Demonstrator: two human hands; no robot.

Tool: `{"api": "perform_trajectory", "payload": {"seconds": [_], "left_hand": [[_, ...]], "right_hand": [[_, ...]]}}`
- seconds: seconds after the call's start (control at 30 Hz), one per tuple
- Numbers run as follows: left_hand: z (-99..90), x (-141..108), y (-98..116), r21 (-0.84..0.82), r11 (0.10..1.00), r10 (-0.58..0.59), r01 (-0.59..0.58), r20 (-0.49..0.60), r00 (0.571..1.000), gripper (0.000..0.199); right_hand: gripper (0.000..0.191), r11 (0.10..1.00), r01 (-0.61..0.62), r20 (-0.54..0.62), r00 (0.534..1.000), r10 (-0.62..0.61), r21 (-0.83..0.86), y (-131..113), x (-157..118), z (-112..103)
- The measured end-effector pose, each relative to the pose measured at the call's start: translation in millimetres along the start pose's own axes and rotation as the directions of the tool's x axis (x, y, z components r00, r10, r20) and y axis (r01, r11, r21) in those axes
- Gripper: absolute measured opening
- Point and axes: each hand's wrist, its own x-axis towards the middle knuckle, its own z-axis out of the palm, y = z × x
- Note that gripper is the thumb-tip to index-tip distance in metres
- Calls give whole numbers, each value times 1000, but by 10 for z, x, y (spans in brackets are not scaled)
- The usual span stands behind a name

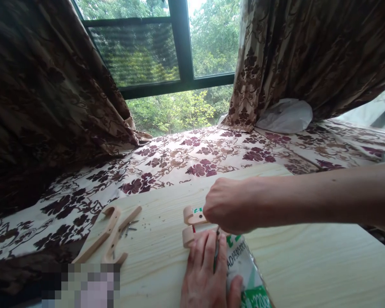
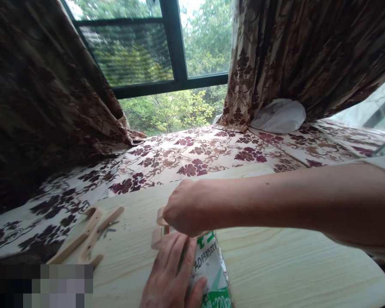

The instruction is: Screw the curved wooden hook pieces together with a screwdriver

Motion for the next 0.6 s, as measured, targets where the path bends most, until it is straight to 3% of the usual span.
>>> {"api": "perform_trajectory", "payload": {"seconds": [0.13, 0.3, 0.6], "left_hand": [[18, -33, -5, -2, 1000, 4, -4, 13, 1000, 60], [4, -35, 10, -28, 1000, -10, 11, 21, 1000, 57], [-17, -12, 20, -23, 1000, -20, 21, 10, 1000, 55]], "right_hand": [[16, 999, 25, 30, 999, -24, -36, -37, 35, -34], [13, 999, 31, 118, 993, -29, -10, -23, 125, -74], [14, 1000, -11, 139, 990, 8, 18, -42, 156, -175]]}}
